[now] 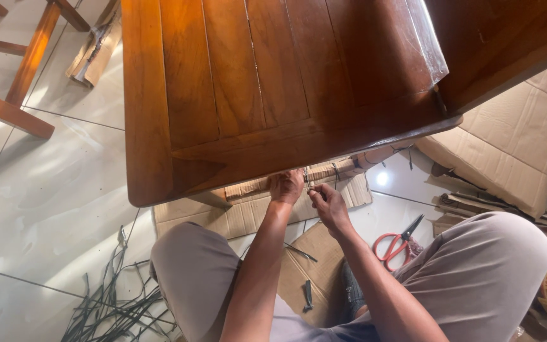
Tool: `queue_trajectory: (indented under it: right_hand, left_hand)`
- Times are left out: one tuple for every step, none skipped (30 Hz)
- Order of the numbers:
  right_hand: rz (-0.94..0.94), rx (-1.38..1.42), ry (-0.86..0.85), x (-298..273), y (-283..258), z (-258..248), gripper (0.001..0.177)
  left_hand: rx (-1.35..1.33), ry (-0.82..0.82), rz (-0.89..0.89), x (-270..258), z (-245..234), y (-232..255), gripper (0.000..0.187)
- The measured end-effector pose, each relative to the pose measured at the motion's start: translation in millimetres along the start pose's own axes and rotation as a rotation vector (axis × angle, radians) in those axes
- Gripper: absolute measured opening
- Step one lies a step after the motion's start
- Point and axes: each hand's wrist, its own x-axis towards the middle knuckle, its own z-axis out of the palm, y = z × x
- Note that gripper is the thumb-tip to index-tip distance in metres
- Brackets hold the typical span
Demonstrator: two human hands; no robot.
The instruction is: Wrapping the legs and crossbars of a wooden chair with cardboard and securing it with plastic ties.
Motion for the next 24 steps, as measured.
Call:
queue_trajectory:
  right_hand:
    - [0.005, 0.043, 0.004, -3.1, -2.2, 1.1, 0.014]
    - [0.009, 0.085, 0.008, -6.4, -4.2, 2.2, 0.014]
    - [0.005, 0.085, 0.006, -2.0, 4.9, 3.4, 0.014]
    - [0.051, 0.232, -0.011, 2.6, 13.9, 4.3, 0.014]
    - [0.101, 0.384, -0.028, 5.2, 23.6, 6.9, 0.016]
    - [0.101, 0.388, -0.031, 2.8, 22.2, 5.1, 0.016]
    - [0.146, 0.494, -0.042, 2.4, 20.2, 3.7, 0.02]
    - [0.191, 0.6, -0.054, 2.1, 18.1, 2.4, 0.025]
    - [0.187, 0.603, -0.058, 3.2, 15.4, 0.8, 0.025]
    - [0.24, 0.683, -0.052, 4.6, 12.8, -0.6, 0.027]
    - [0.296, 0.762, -0.044, 5.1, 11.7, -2.6, 0.028]
    - [0.296, 0.764, -0.046, 9.8, 13.2, -2.4, 0.028]
    - [0.302, 0.801, -0.029, 14.2, 14.8, -1.8, 0.029]
    - [0.308, 0.839, -0.011, 18.8, 16.3, -0.9, 0.029]
    - [0.31, 0.841, -0.017, 22.4, 16.2, 2.3, 0.029]
    - [0.244, 0.793, 0.008, 26.1, 16.0, 5.6, 0.024]
    - [0.177, 0.744, 0.033, 30.7, 15.1, 8.1, 0.02]
    - [0.177, 0.745, 0.028, 26.4, 4.2, 11.7, 0.02]
    - [0.042, 0.536, 0.043, 21.7, -5.9, 13.1, 0.018]
    - [-0.091, 0.326, 0.056, 17.5, -15.9, 14.4, 0.018]
    - [-0.089, 0.325, 0.057, 22.3, -11.5, 13.1, 0.018]
    - [-0.211, 0.11, 0.077, 27.1, -7.0, 11.9, 0.016]
    - [-0.332, -0.107, 0.093, 32.6, -3.2, 11.3, 0.015]
    - [-0.332, -0.108, 0.091, 34.8, -1.3, 10.6, 0.015]
  left_hand:
    - [-0.079, 0.013, -0.081, 0.7, 1.4, 1.9, 0.035]
    - [-0.158, 0.026, -0.161, 1.2, 2.8, 3.9, 0.038]
    - [-0.157, 0.031, -0.162, 1.6, 4.5, 2.4, 0.038]
    - [-0.26, 0.012, -0.216, 2.1, 6.3, 1.3, 0.043]
    - [-0.36, -0.012, -0.269, 0.8, 6.8, -1.2, 0.049]
    - [-0.355, -0.012, -0.269, -1.7, -14.6, 2.6, 0.049]
    - [-0.468, -0.025, -0.241, -2.3, -35.8, 5.9, 0.047]
    - [-0.581, -0.039, -0.212, -2.9, -57.0, 9.4, 0.045]
    - [-0.577, -0.035, -0.21, -3.0, -66.1, 12.8, 0.045]
    - [-0.62, -0.054, -0.189, -2.8, -75.0, 16.0, 0.042]
    - [-0.663, -0.077, -0.169, -4.3, -82.7, 19.7, 0.039]
    - [-0.661, -0.075, -0.169, -6.7, -83.4, 16.8, 0.039]
    - [-0.716, -0.103, -0.147, -9.6, -84.3, 13.4, 0.031]
    - [-0.77, -0.131, -0.125, -12.4, -85.3, 9.9, 0.024]
    - [-0.766, -0.129, -0.127, -13.3, -88.3, 9.4, 0.024]
    - [-0.79, -0.155, -0.119, -14.0, -91.3, 8.9, 0.021]
    - [-0.815, -0.18, -0.109, -13.5, -94.0, 9.0, 0.019]
    - [-0.812, -0.177, -0.11, -13.5, -93.1, 7.1, 0.019]
    - [-0.81, -0.185, -0.134, -13.7, -90.8, 6.9, 0.019]
    - [-0.808, -0.194, -0.157, -13.7, -88.2, 6.7, 0.02]
    - [-0.809, -0.195, -0.159, -13.7, -87.7, 6.9, 0.02]
    - [-0.814, -0.189, -0.187, -13.6, -87.1, 7.0, 0.02]
    - [-0.819, -0.181, -0.216, -13.1, -86.9, 6.6, 0.021]
    - [-0.819, -0.18, -0.218, -11.4, -86.2, 8.2, 0.021]
